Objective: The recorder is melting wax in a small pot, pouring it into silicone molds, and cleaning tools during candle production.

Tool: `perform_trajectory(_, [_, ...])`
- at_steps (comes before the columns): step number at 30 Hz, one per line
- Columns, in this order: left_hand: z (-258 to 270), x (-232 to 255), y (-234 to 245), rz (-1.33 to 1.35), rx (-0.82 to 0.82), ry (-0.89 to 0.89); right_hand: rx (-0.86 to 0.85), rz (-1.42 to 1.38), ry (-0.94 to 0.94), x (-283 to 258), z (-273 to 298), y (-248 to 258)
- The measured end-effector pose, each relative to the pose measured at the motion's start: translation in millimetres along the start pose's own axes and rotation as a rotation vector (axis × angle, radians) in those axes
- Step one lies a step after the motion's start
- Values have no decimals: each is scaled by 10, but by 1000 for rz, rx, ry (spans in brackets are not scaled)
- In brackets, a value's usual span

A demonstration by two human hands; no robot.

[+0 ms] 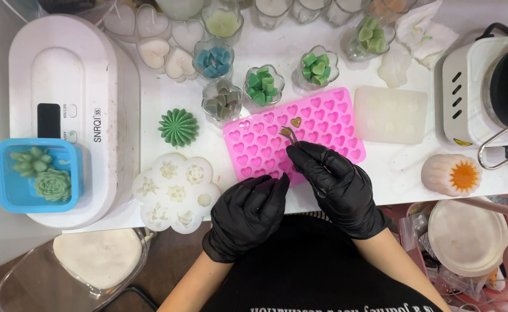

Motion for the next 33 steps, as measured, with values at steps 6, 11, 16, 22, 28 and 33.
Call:
perform_trajectory(6, [-28,20,-9,30,-4,3,185,-83,-64,-58,77,123])
perform_trajectory(11, [-72,128,12,46,66,118,448,-1143,-736,240,379,139])
perform_trajectory(16, [-458,396,170,436,82,253,379,-1153,-841,225,648,355])
perform_trajectory(22, [-511,726,-9,875,-50,152,331,-1373,-678,111,1182,748])
perform_trajectory(28, [-645,1059,-91,976,-233,-83,309,-956,-563,327,1820,1122])
perform_trajectory(33, [-616,1179,-367,906,-242,-65,602,-700,-670,679,2139,1570])
Point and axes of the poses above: each hand's wrist, its own z-axis away from the middle knuckle, its own y-axis out of the back of the hand, x = y × z, the point moved 1 cm from there along -z, towards the middle knuckle, and after that the axes turned 3 degrees about -y, right-handed, at the moved point
